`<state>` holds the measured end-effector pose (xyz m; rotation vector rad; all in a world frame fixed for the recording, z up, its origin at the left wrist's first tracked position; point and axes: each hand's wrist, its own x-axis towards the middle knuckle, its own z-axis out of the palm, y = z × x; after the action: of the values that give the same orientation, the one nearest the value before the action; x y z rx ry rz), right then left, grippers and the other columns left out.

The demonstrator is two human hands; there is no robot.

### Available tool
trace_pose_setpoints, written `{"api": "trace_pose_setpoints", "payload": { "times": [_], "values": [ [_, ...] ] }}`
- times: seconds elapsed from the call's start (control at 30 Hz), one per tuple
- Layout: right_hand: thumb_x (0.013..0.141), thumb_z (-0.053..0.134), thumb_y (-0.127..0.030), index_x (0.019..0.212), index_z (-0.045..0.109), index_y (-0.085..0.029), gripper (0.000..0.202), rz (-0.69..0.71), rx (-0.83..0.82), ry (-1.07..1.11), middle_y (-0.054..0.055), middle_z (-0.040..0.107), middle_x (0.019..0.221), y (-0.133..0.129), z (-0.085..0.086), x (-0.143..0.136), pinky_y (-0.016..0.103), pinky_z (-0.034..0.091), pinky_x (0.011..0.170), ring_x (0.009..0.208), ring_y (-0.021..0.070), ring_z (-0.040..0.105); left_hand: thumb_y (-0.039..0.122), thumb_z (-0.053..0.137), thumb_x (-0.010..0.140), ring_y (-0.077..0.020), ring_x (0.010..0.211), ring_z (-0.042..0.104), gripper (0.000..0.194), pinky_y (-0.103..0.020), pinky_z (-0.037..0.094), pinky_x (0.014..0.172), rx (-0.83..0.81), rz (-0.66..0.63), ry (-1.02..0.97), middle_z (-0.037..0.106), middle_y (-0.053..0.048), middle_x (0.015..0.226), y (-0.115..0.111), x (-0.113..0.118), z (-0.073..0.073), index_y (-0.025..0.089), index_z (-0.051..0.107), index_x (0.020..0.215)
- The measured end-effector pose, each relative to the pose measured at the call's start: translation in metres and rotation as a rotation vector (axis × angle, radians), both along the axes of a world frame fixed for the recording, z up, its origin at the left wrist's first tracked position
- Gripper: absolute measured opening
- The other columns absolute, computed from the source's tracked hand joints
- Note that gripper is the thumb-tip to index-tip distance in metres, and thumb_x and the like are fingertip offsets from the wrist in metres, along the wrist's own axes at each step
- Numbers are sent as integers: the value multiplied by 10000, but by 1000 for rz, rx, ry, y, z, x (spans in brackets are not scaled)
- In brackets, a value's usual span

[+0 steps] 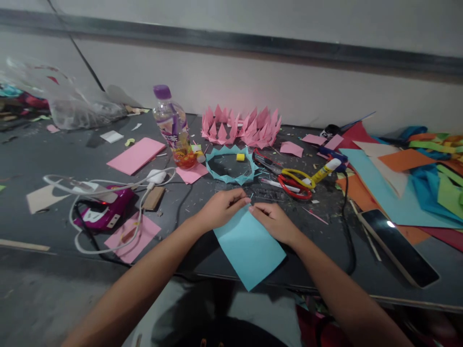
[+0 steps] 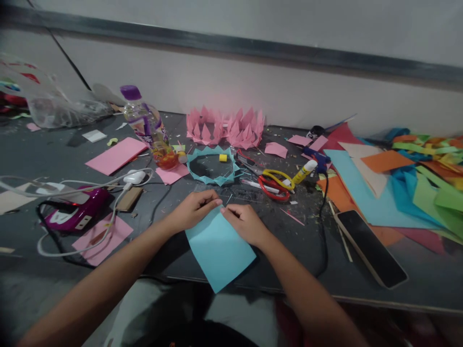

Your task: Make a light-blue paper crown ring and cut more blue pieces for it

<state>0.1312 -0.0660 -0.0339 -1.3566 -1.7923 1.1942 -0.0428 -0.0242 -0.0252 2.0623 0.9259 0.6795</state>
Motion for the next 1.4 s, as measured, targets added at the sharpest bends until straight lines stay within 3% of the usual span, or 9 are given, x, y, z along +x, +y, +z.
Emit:
{"api": "trace_pose_setpoints", "payload": {
  "times": [0.4,0.5,0.8,1.03,1.4],
  "values": [
    [755,409,-673,587,423,-185,516,41,-147,40,-35,343,563,0,4,3,230,263,477,529,93,302,349,417,872,-85,519,337,268,-201,275,505,83,108,-94,348,58,560,0,-4,6,172,461,676],
    [747,400,-691,562,413,-185,538,40,-121,-15,-32,339,548,1,4,4,233,250,475,525,95,298,337,422,868,-89,523,329,257,-205,273,510,110,147,-97,331,59,561,2,-7,8,173,457,674],
    [779,386,-648,579,438,-179,513,-8,-70,-42,-28,332,562,3,7,10,241,254,503,552,104,318,386,433,860,-88,500,300,281,-208,259,487,134,262,-139,294,62,545,11,-14,8,179,451,671],
    [791,422,-587,606,488,-165,466,-72,-13,-50,-27,338,576,5,8,15,246,255,522,568,105,322,387,435,842,-98,531,368,267,-211,287,493,167,347,-161,411,40,578,15,-15,8,170,498,699],
    [725,504,-634,588,542,-173,482,-169,-38,68,-19,471,525,9,10,22,259,337,530,516,113,426,363,466,818,-89,476,306,246,-214,238,451,196,483,-246,318,57,523,19,-22,11,180,464,654]
  ]
}}
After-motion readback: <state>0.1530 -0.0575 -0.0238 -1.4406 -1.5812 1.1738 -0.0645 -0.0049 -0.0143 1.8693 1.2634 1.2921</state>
